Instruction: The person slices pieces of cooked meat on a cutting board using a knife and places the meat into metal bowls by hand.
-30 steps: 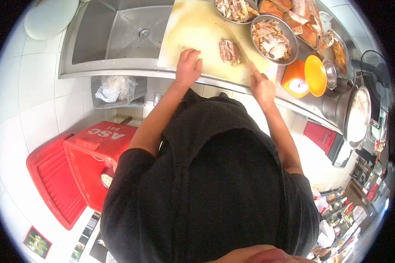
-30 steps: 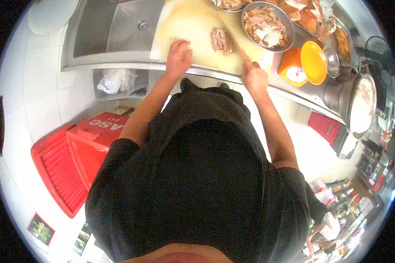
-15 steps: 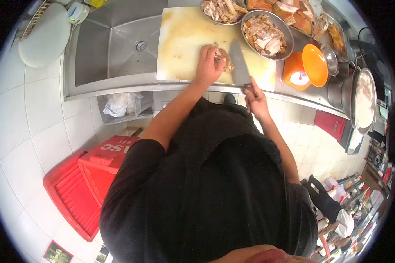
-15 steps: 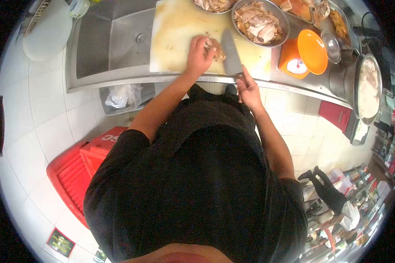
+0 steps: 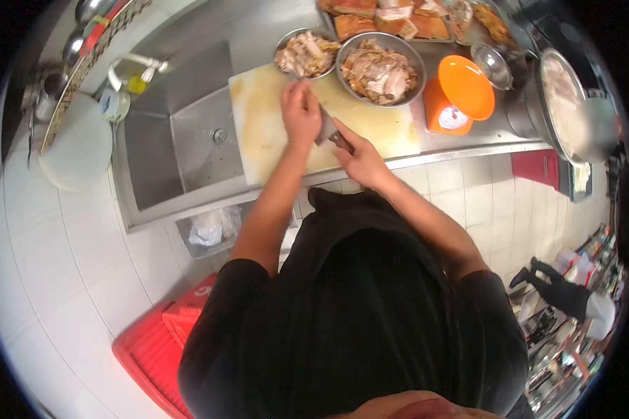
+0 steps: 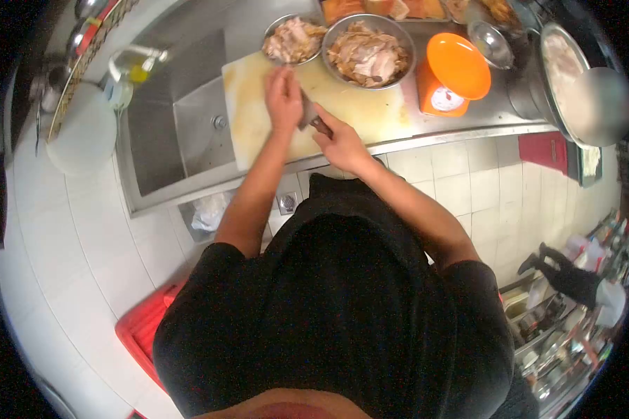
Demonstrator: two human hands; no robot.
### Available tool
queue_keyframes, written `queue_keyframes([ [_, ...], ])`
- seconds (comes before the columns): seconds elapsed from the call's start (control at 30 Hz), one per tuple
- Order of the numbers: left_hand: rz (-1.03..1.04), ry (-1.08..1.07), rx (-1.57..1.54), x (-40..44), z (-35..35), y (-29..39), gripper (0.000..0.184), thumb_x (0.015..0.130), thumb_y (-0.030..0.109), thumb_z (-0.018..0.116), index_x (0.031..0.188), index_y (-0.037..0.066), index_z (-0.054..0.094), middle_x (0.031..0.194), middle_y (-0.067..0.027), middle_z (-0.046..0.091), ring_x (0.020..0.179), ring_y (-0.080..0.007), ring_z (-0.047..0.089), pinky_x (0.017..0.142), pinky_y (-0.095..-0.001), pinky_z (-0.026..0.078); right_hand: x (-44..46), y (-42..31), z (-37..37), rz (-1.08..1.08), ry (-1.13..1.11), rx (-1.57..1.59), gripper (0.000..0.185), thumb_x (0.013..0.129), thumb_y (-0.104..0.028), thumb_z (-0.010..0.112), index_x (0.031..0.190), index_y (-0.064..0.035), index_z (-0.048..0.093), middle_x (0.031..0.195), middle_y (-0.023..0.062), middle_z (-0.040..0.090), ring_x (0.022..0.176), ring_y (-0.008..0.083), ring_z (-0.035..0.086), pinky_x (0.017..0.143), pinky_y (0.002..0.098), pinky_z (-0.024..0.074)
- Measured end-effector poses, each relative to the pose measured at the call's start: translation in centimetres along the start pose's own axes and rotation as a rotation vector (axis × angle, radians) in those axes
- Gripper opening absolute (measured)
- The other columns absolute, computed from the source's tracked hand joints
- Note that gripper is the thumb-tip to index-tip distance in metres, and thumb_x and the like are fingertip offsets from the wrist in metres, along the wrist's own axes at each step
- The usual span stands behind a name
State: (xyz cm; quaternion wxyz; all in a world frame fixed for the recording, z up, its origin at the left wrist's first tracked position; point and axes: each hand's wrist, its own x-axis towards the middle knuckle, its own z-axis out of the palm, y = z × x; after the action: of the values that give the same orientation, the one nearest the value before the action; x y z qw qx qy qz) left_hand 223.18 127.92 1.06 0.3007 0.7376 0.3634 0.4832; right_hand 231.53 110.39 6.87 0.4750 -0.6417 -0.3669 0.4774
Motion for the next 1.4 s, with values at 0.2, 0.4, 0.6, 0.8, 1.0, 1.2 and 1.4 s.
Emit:
queue_keyframes([
  [0.2, 0.163, -0.048, 0.099, 12.0, 3.3, -2.7, 0.018, 0.097, 0.013, 0.067, 0.111, 0.003, 0.073, 0.116, -0.0190, 0.069, 0.114, -0.0377, 0.063, 0.101, -0.0454, 0.051, 2.8, -6.5, -3.5, 0.126, -0.001, 0.096, 0.063, 0.101, -0.007, 0.061, 0.162, -0.0100, 0.042, 0.134, 0.0117, 0.069, 0.098, 0.0173, 0.067, 0.090, 0.0309, 0.0556],
  [0.4, 0.313, -0.246, 0.480, 15.3, 8.9, -16.7, 0.028, 0.100, 0.028, 0.063, 0.118, 0.008, 0.073, 0.116, -0.0147, 0.074, 0.110, -0.0354, 0.066, 0.098, -0.0483, 0.052, -3.8, 4.2, -8.9, -0.207, -0.013, -0.476, 0.066, 0.090, -0.005, 0.057, 0.155, -0.0099, 0.049, 0.133, 0.0244, 0.068, 0.111, 0.0385, 0.070, 0.099, 0.0446, 0.0549],
  [0.6, -0.149, -0.357, 0.141, 17.9, 7.7, -12.1, 0.049, 0.113, 0.038, 0.047, 0.135, -0.001, 0.066, 0.135, -0.0202, 0.065, 0.128, -0.0365, 0.059, 0.112, -0.0461, 0.043, -7.9, 4.8, -13.9, -0.107, 0.018, -0.794, 0.061, 0.088, -0.013, 0.065, 0.147, -0.0254, 0.060, 0.087, 0.0168, 0.074, 0.084, 0.0391, 0.073, 0.072, 0.0518, 0.0567],
  [0.8, 0.437, -0.244, 0.286, 16.7, 7.6, -3.4, 0.033, 0.108, 0.022, 0.058, 0.125, -0.005, 0.068, 0.121, -0.0234, 0.068, 0.115, -0.0417, 0.062, 0.103, -0.0492, 0.048, -8.0, 5.4, -15.2, -0.218, 0.080, -0.849, 0.060, 0.081, -0.013, 0.070, 0.140, -0.0258, 0.065, 0.085, 0.0113, 0.075, 0.082, 0.0369, 0.073, 0.069, 0.0503, 0.0566],
  [1.0, 0.561, -0.722, 0.229, 8.4, 12.9, 2.0, 0.038, 0.093, 0.014, 0.074, 0.125, -0.003, 0.064, 0.122, -0.0246, 0.064, 0.115, -0.0462, 0.058, 0.101, -0.0516, 0.047, -7.2, 4.8, -14.7, -0.182, -0.060, -0.909, 0.064, 0.077, -0.011, 0.069, 0.136, -0.0339, 0.066, 0.086, 0.0101, 0.074, 0.085, 0.0380, 0.073, 0.069, 0.0521, 0.0563],
  [1.2, 0.488, -0.832, 0.241, 6.3, 13.7, 0.7, 0.048, 0.085, 0.005, 0.073, 0.131, -0.002, 0.060, 0.124, -0.0260, 0.061, 0.121, -0.0469, 0.056, 0.106, -0.0520, 0.044, -7.2, 5.2, -13.5, -0.188, -0.020, -0.828, 0.066, 0.076, -0.011, 0.069, 0.137, -0.0363, 0.066, 0.088, 0.0098, 0.075, 0.087, 0.0387, 0.073, 0.069, 0.0531, 0.0560],
  [1.4, 0.437, -0.890, 0.293, 7.3, 12.8, 0.9, 0.050, 0.086, 0.001, 0.068, 0.135, -0.002, 0.059, 0.131, -0.0271, 0.062, 0.126, -0.0464, 0.056, 0.109, -0.0503, 0.045, -8.0, 5.1, -13.5, -0.162, 0.030, -0.727, 0.042, 0.073, -0.009, 0.065, 0.112, -0.0243, 0.071, 0.091, 0.0145, 0.073, 0.088, 0.0419, 0.070, 0.071, 0.0552, 0.0533],
])
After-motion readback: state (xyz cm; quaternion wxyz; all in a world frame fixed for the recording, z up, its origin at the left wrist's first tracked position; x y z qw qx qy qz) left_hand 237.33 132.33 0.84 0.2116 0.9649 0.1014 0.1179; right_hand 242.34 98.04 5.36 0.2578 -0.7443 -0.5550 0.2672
